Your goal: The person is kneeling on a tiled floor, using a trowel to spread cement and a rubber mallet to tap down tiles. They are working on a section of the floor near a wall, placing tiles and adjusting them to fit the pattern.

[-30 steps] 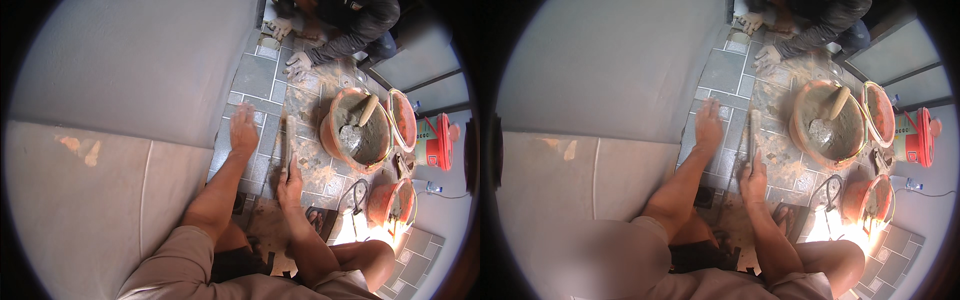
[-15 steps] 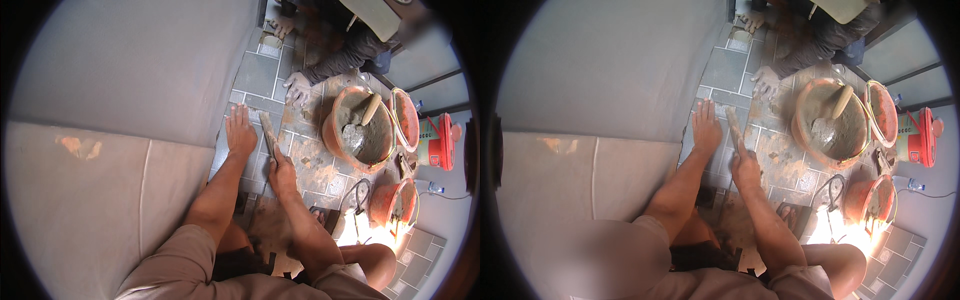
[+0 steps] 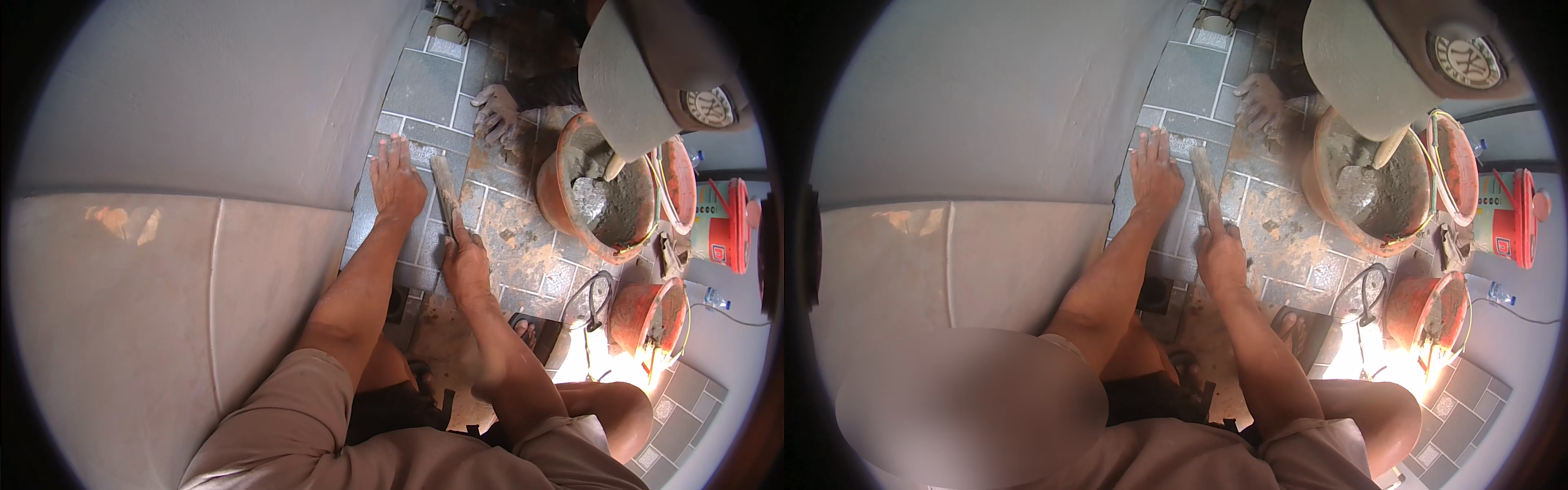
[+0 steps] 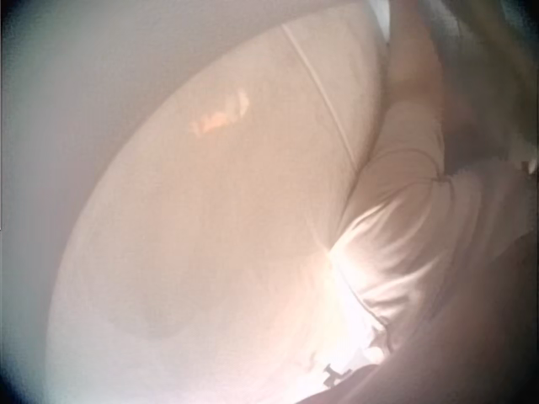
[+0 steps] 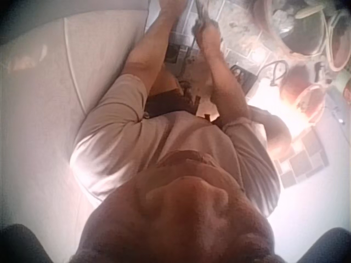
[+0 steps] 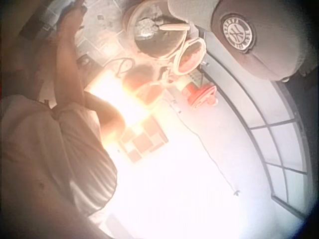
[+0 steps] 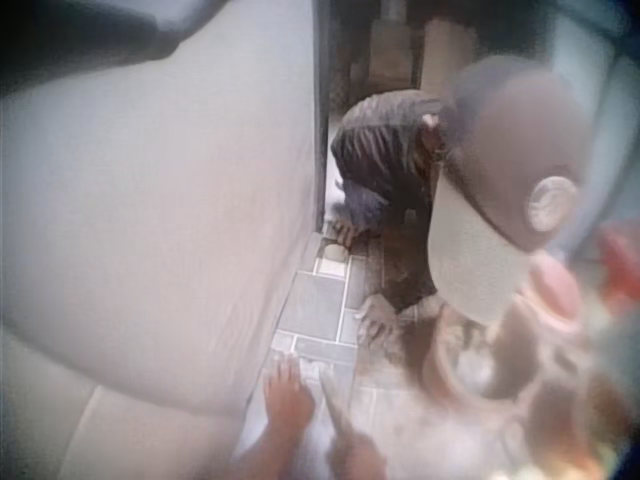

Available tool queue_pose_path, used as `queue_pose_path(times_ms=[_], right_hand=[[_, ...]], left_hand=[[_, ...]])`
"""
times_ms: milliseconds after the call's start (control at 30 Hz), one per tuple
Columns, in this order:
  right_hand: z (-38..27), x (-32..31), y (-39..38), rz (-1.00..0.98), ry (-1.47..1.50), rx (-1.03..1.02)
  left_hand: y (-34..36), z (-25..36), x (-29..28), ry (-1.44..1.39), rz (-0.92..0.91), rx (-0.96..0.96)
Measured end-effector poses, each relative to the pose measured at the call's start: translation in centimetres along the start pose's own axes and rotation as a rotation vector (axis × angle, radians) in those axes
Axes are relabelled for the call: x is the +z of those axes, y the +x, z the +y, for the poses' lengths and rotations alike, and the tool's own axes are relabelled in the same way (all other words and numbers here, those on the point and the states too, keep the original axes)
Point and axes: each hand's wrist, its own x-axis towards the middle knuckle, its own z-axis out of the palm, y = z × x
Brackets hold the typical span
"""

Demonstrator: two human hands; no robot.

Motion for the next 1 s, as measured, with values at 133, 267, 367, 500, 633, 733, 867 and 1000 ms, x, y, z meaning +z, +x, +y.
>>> queue_pose_path(times_ms=[133,267,367,500,633,733,867,1000], right_hand=[[0.0,-0.3,1.8,0.001,0.001,0.014],[2.1,1.4,0.3,0.046,0.016,-0.095],[1.5,0.4,1.7,-0.030,0.014,0.003],[1.7,-1.2,2.0,-0.069,-0.027,0.034],[1.6,-3.2,1.0,-0.177,-0.040,0.074],[1.8,-4.2,-1.2,-0.197,-0.016,0.084],[2.6,-5.7,-5.5,-0.208,0.262,0.221],[-0.7,-10.0,-9.6,-0.570,0.484,0.580]], left_hand=[[0.0,0.0,0.3,0.028,0.006,0.011],[0.1,-0.1,0.4,0.003,-0.023,-0.005],[0.0,0.0,0.5,0.072,-0.043,0.009],[0.1,0.1,0.6,0.065,-0.080,0.001],[-0.3,-1.5,-0.6,0.080,-0.167,0.026],[-2.7,-0.3,-2.4,0.135,-0.292,-0.042],[-11.0,4.0,-4.2,-0.268,-0.395,-0.310],[-18.5,6.8,-5.1,-1.331,-0.426,-0.879]])
